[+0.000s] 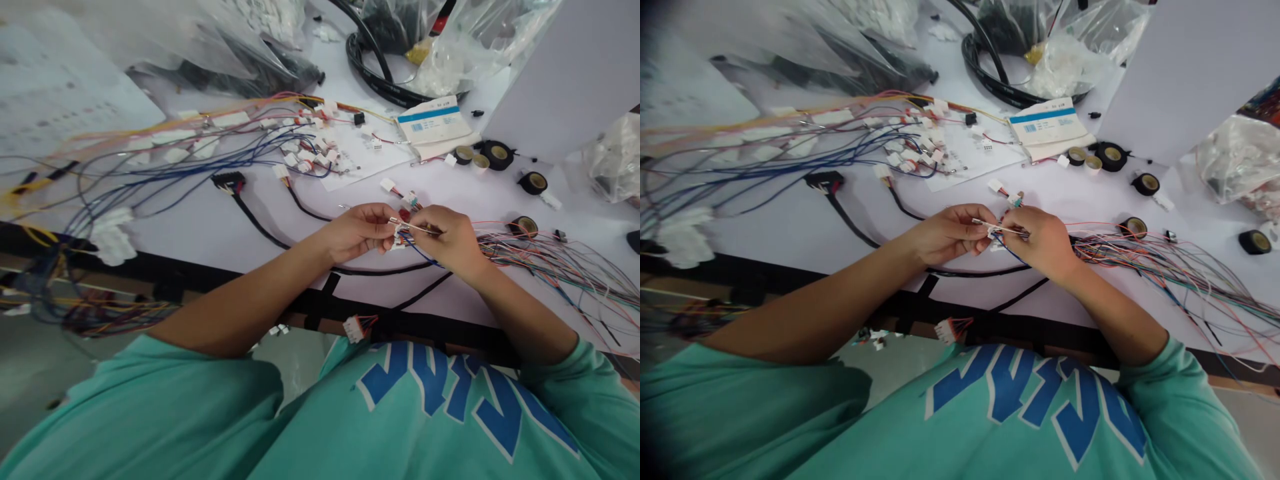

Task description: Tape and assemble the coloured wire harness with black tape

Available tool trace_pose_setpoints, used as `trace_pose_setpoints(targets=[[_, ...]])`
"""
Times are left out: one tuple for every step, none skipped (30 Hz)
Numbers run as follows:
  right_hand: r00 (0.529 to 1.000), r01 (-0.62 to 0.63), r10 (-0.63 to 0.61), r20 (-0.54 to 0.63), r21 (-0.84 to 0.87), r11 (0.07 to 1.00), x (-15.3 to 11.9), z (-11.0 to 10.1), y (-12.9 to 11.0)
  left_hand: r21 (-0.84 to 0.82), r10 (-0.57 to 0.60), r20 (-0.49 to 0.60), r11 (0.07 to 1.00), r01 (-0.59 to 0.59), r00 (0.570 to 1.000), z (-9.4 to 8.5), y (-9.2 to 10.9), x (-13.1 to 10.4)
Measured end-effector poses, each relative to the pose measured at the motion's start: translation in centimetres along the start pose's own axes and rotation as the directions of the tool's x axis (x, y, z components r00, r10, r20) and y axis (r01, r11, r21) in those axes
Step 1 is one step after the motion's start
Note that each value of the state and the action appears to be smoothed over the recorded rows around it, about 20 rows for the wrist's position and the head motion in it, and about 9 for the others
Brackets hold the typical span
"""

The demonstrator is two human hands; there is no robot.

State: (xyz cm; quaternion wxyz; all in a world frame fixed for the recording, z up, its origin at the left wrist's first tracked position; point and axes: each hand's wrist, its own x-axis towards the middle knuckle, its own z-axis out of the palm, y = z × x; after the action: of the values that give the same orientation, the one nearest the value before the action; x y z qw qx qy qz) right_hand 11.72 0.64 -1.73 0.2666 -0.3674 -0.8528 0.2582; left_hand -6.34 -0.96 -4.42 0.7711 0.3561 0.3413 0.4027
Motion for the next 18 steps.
trace_pose_setpoints(targets=[[1.000,0.005,-0.005,-0.002,-0.004,1.000,0.0,0.0,0.0,-0.005,-0.003,-0.002,1.000,0.003,1.000,0.0,0.0,0.0],[1.000,0.011,-0.011,-0.004,-0.010,1.000,-0.1,0.1,-0.1,-0.010,-0.006,-0.006,1.000,0.006,1.000,0.1,0.0,0.0],[1.000,0.020,-0.020,-0.010,-0.014,1.000,-0.1,0.2,-0.1,-0.017,-0.009,-0.011,1.000,0.009,1.000,0.1,-0.1,0.0],[0.999,0.029,-0.029,-0.017,-0.019,0.999,-0.1,0.2,-0.1,-0.024,-0.012,-0.016,1.000,0.012,1.000,0.1,-0.1,0.0],[0.999,0.038,-0.039,-0.023,-0.025,0.999,-0.2,0.3,-0.1,-0.033,-0.015,-0.021,0.999,0.014,1.000,0.1,-0.2,0.1],[0.999,0.045,-0.046,-0.028,-0.032,0.998,-0.2,0.4,-0.1,-0.043,-0.018,-0.023,0.999,0.017,1.000,0.0,-0.2,0.1],[0.998,0.051,-0.052,-0.032,-0.040,0.998,-0.2,0.4,-0.1,-0.053,-0.023,-0.024,0.998,0.022,0.999,0.0,-0.3,0.2],[0.997,0.058,-0.060,-0.038,-0.046,0.997,-0.1,0.5,-0.1,-0.064,-0.027,-0.024,0.998,0.026,0.999,-0.1,-0.3,0.2],[0.997,0.066,-0.069,-0.045,-0.049,0.997,-0.1,0.5,0.0,-0.075,-0.031,-0.023,0.997,0.029,0.999,-0.1,-0.3,0.2],[0.995,0.078,-0.081,-0.056,-0.051,0.996,-0.1,0.6,0.0,-0.085,-0.034,-0.022,0.996,0.032,0.999,-0.1,-0.3,0.3],[0.993,0.092,-0.096,-0.070,-0.051,0.994,-0.1,0.7,0.1,-0.093,-0.035,-0.021,0.995,0.033,0.999,-0.1,-0.4,0.3],[0.990,0.108,-0.113,-0.089,-0.054,0.993,-0.2,0.8,0.2,-0.098,-0.036,-0.020,0.995,0.033,0.999,-0.1,-0.4,0.3],[0.985,0.123,-0.129,-0.110,-0.061,0.991,-0.2,0.9,0.2,-0.103,-0.035,-0.021,0.994,0.033,0.999,0.0,-0.4,0.3],[0.981,0.133,-0.142,-0.131,-0.076,0.988,-0.3,1.1,0.3,-0.108,-0.033,-0.024,0.994,0.030,0.999,0.0,-0.4,0.3],[0.978,0.136,-0.149,-0.146,-0.098,0.986,-0.4,1.4,0.4,-0.111,-0.031,-0.029,0.993,0.027,0.999,0.1,-0.5,0.3],[0.976,0.134,-0.152,-0.154,-0.124,0.983,-0.5,1.6,0.4,-0.112,-0.028,-0.037,0.993,0.023,0.999,0.2,-0.5,0.3],[0.977,0.128,-0.150,-0.150,-0.147,0.981,-0.6,1.7,0.5,-0.109,-0.023,-0.046,0.994,0.018,0.999,0.3,-0.6,0.2],[0.980,0.122,-0.144,-0.137,-0.162,0.979,-0.6,1.9,0.5,-0.103,-0.018,-0.055,0.995,0.012,0.998,0.4,-0.7,0.2]])
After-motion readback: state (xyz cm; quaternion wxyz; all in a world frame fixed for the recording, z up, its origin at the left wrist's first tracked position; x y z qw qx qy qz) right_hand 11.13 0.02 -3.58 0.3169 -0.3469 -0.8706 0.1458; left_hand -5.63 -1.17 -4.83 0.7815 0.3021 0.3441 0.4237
